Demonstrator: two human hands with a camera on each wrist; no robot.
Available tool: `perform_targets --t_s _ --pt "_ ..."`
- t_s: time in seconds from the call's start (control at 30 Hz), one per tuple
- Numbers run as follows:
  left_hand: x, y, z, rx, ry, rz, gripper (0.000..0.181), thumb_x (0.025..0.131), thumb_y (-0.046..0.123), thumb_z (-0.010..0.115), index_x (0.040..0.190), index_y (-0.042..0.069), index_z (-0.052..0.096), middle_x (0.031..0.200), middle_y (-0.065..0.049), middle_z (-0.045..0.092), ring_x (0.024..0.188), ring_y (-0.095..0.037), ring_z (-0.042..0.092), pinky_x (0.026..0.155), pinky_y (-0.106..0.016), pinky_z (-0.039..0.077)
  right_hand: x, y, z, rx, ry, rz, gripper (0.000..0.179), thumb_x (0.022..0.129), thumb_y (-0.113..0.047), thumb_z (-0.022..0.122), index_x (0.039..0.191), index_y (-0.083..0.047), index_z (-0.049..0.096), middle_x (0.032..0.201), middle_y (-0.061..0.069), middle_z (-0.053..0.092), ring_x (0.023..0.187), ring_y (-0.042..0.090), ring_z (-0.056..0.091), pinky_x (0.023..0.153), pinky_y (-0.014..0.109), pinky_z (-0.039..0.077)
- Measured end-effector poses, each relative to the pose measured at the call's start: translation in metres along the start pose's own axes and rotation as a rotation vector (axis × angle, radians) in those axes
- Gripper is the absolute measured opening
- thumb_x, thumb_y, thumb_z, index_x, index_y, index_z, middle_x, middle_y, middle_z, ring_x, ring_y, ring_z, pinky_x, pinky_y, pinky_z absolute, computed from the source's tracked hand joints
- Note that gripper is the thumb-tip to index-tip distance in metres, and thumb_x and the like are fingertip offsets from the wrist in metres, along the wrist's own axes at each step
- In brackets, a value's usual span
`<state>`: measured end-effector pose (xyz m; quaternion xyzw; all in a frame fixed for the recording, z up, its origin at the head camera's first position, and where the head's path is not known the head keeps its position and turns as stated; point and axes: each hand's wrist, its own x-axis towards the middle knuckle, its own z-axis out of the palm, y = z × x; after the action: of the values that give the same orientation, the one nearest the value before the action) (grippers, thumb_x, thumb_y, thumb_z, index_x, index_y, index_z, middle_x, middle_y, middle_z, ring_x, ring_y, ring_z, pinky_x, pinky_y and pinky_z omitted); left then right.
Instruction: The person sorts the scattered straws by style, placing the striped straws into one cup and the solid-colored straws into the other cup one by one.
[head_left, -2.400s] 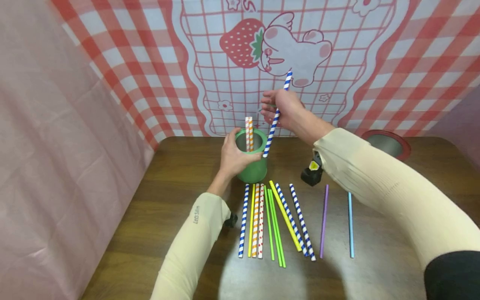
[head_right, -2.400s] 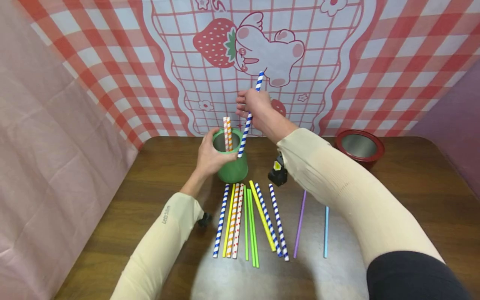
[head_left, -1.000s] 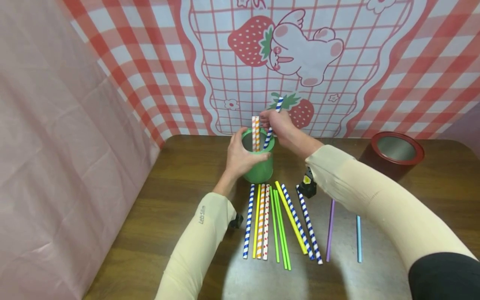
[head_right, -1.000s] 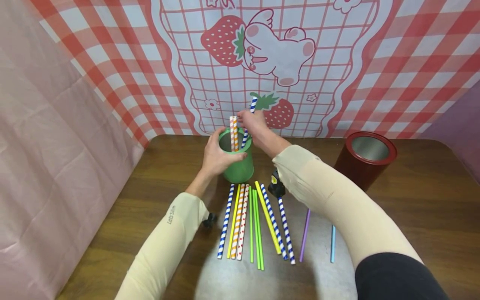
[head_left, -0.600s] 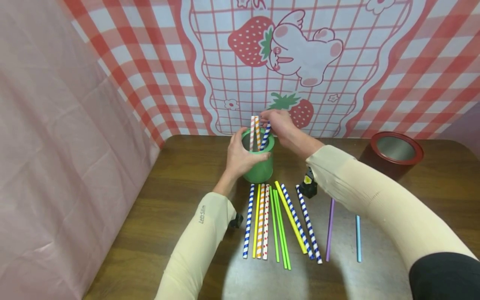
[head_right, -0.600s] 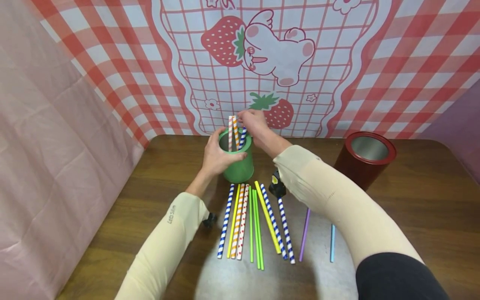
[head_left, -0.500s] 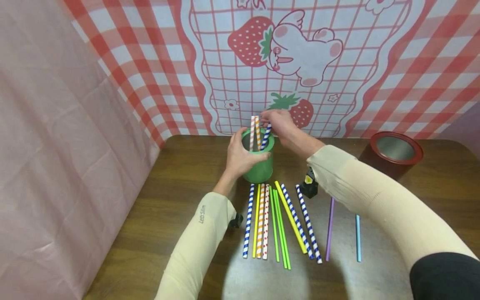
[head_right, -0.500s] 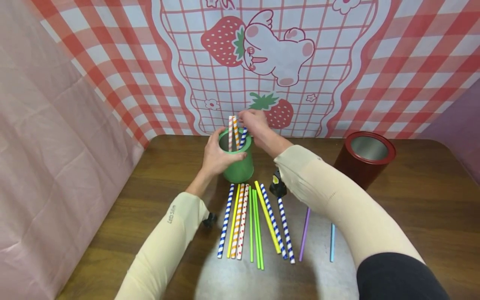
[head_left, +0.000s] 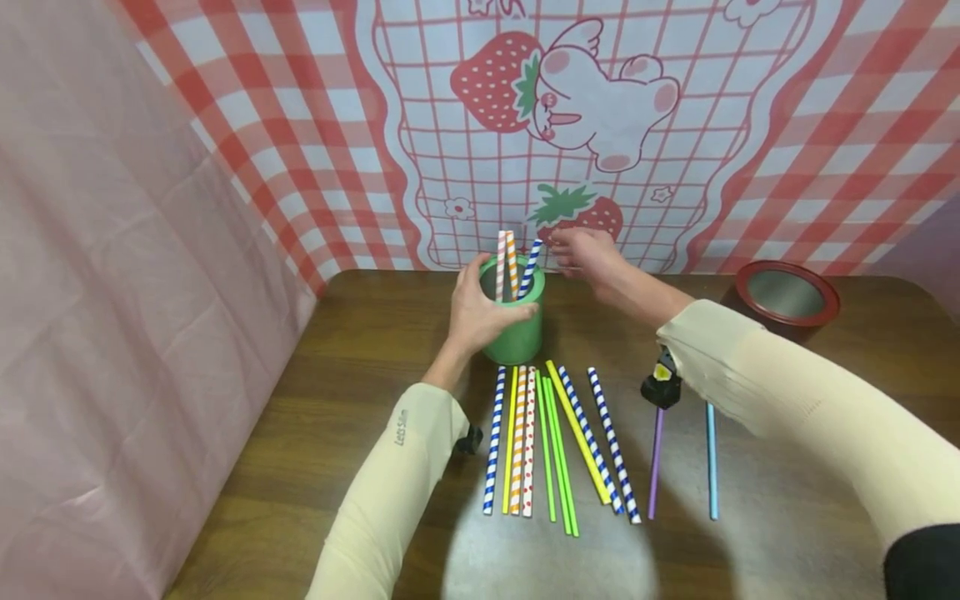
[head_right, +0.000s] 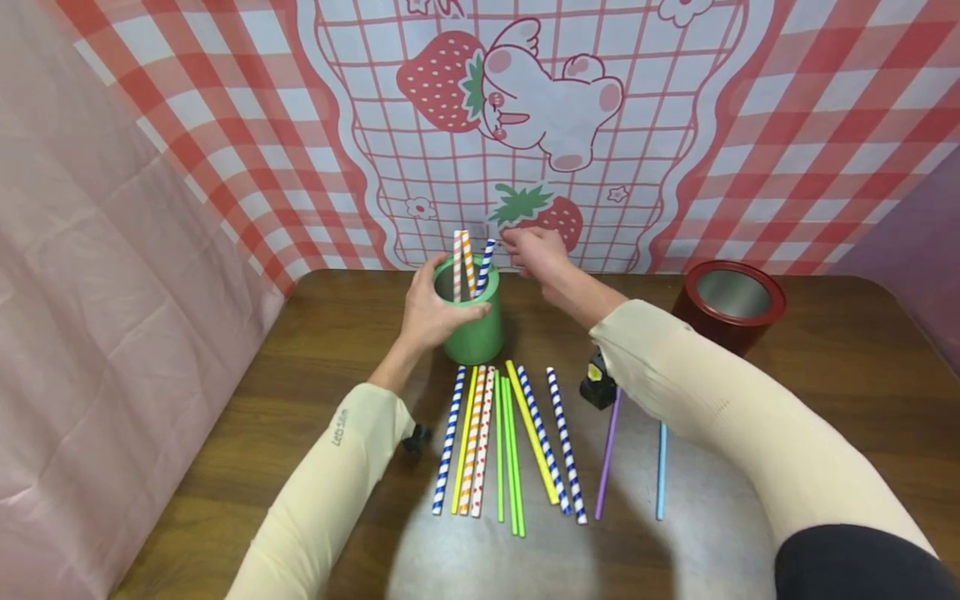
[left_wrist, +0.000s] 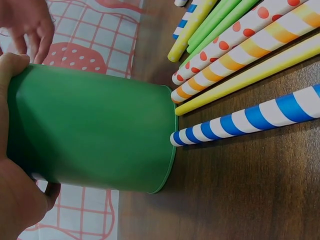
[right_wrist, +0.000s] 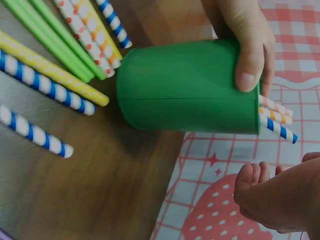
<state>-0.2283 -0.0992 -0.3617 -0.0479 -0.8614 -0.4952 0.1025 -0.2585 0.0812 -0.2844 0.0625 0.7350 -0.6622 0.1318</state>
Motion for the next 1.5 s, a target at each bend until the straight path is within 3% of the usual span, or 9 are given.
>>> perform_targets --t_s 0.13,0.23,0.47,0.6,0.73,0.87,1.07,1.23,1.5 --pt "0.0 -0.001 0.0 -0.005 -0.002 -0.005 0.102 0.056 0.039 0.09 0.142 0.017 0.038 0.127 -0.006 0.049 0.108 -0.021 0.051 0.089 -0.038 0.048 -0.008 0.009 -0.011 0.047 -0.053 0.052 0.049 0.102 -0.025 0.042 0.143 0.0 0.037 0.134 0.015 0.051 0.084 0.007 0.054 0.071 0.017 0.047" --pt "0.0 -0.001 0.0 -0.003 -0.004 -0.008 0.103 0.056 0.038 0.09 0.142 0.017 0.038 0.127 -0.006 0.049 0.109 -0.021 0.051 0.09 -0.038 0.047 -0.017 0.017 -0.019 0.066 -0.112 0.096 0.052 0.103 -0.026 0.039 0.146 0.001 0.03 0.129 0.013 0.049 0.076 0.003 0.053 0.07 0.015 0.047" --pt "0.001 0.0 0.001 -0.01 -0.011 -0.019 0.104 0.057 0.038 0.09 0.144 0.016 0.037 0.128 -0.006 0.049 0.11 -0.022 0.051 0.09 -0.039 0.048 -0.036 0.046 -0.032 0.003 -0.229 0.161 0.055 0.102 -0.019 0.036 0.15 0.003 0.021 0.151 0.026 0.03 0.077 0.002 0.054 0.078 0.017 0.049" --pt "0.0 0.001 0.001 -0.016 -0.015 -0.02 0.104 0.057 0.038 0.09 0.144 0.016 0.037 0.127 -0.006 0.049 0.109 -0.022 0.051 0.088 -0.039 0.049 -0.046 0.068 -0.038 -0.072 -0.244 0.182 0.054 0.099 -0.017 0.04 0.146 0.006 0.027 0.146 0.029 0.035 0.08 0.004 0.055 0.082 0.022 0.051" --pt "0.0 0.002 0.001 -0.01 -0.008 -0.014 0.103 0.057 0.038 0.09 0.143 0.015 0.038 0.126 -0.006 0.049 0.108 -0.022 0.051 0.088 -0.039 0.049 -0.058 0.088 -0.044 -0.126 -0.261 0.216 0.055 0.095 -0.018 0.048 0.141 0.009 0.033 0.136 0.027 0.044 0.099 0.017 0.056 0.092 0.032 0.05" --pt "0.0 0.001 0.0 -0.004 -0.006 -0.017 0.102 0.057 0.038 0.09 0.142 0.015 0.039 0.125 -0.006 0.049 0.108 -0.022 0.051 0.088 -0.04 0.049 -0.069 0.104 -0.047 -0.13 -0.27 0.264 0.054 0.093 -0.019 0.052 0.138 0.008 0.037 0.134 0.025 0.044 0.114 0.029 0.049 0.096 0.037 0.048" --pt "0.001 0.0 0.001 -0.001 -0.004 -0.019 0.101 0.057 0.039 0.09 0.141 0.016 0.039 0.126 -0.006 0.049 0.109 -0.022 0.051 0.087 -0.039 0.049 -0.083 0.121 -0.048 -0.142 -0.252 0.329 0.051 0.09 -0.018 0.056 0.131 0.007 0.039 0.125 0.021 0.047 0.109 0.028 0.049 0.09 0.038 0.051" --pt "0.002 0.001 0.001 0.001 0.003 -0.016 0.103 0.056 0.036 0.09 0.142 0.015 0.038 0.128 -0.007 0.049 0.11 -0.023 0.051 0.089 -0.04 0.049 -0.089 0.13 -0.044 -0.127 -0.204 0.327 0.053 0.086 -0.009 0.062 0.129 0.01 0.038 0.123 0.024 0.046 0.114 0.036 0.048 0.086 0.041 0.055" --pt "0.001 0.001 0.002 -0.007 0.0 -0.032 0.103 0.056 0.035 0.09 0.143 0.018 0.037 0.128 -0.007 0.048 0.11 -0.022 0.051 0.09 -0.038 0.049 -0.092 0.14 -0.035 -0.187 -0.126 0.249 0.058 0.075 0.004 0.068 0.125 0.014 0.042 0.11 0.02 0.052 0.08 0.018 0.064 0.073 0.034 0.058"
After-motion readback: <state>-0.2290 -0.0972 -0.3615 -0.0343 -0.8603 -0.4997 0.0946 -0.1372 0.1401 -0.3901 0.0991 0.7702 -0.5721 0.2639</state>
